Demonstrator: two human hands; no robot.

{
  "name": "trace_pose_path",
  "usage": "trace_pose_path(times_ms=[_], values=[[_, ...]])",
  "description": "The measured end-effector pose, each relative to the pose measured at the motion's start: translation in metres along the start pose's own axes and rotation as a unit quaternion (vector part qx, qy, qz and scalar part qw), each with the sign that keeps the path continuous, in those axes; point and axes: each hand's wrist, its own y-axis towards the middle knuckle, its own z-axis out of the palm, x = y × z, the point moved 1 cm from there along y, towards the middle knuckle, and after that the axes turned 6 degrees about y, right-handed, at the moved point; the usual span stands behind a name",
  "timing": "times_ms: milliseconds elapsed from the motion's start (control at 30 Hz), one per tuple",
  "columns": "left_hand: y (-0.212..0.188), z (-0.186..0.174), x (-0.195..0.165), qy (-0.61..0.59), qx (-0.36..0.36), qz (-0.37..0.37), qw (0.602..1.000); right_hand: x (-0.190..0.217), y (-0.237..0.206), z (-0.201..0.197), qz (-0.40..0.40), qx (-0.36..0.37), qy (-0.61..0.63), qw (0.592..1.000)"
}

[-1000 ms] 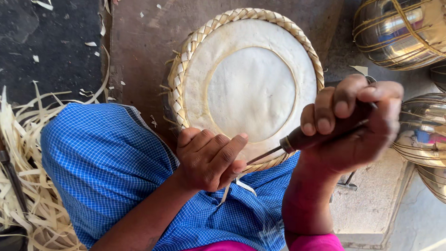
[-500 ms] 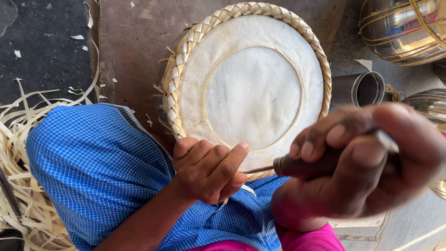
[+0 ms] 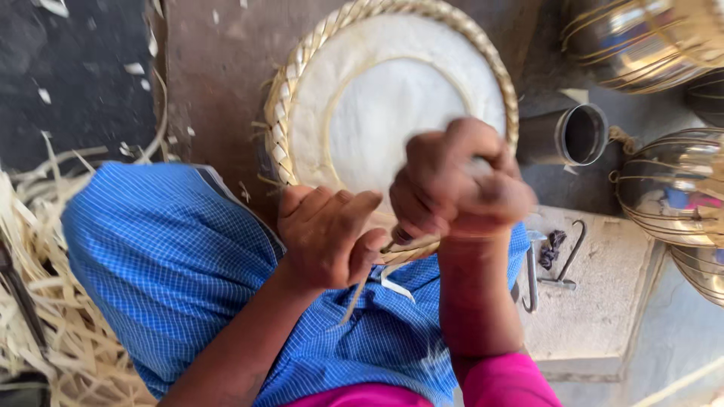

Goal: The person is repairing a drum by hand and using a tool. They are weaving strips of material through the braided edge of the drum head, pulling them tight, and occasionally using a small tool to guide or secure the strips.

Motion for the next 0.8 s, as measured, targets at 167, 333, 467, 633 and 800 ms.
trace_pose_path(times_ms=[167, 333, 467, 633, 800], values=[[-0.015, -0.034, -0.005, -0.095, -0.015, -0.014, 0.995, 0.007, -0.075, 0.015, -0.104, -0.201, -0.525, 0.821], [-0.058, -0.038, -0.023, -0.03, 0.111, -0.134, 0.984, -0.061, -0.171, -0.022, 0.264, -0.239, -0.534, 0.767], [-0.087, -0.006, -0.036, -0.175, 0.178, -0.343, 0.905, -0.133, -0.208, -0.057, 0.336, -0.199, -0.136, 0.911], [-0.109, 0.001, -0.033, -0.462, 0.117, -0.396, 0.785, -0.122, -0.215, -0.077, 0.333, -0.254, -0.065, 0.906], [-0.113, 0.004, -0.026, -0.453, 0.131, -0.378, 0.797, -0.082, -0.191, -0.058, 0.18, -0.241, -0.526, 0.795]])
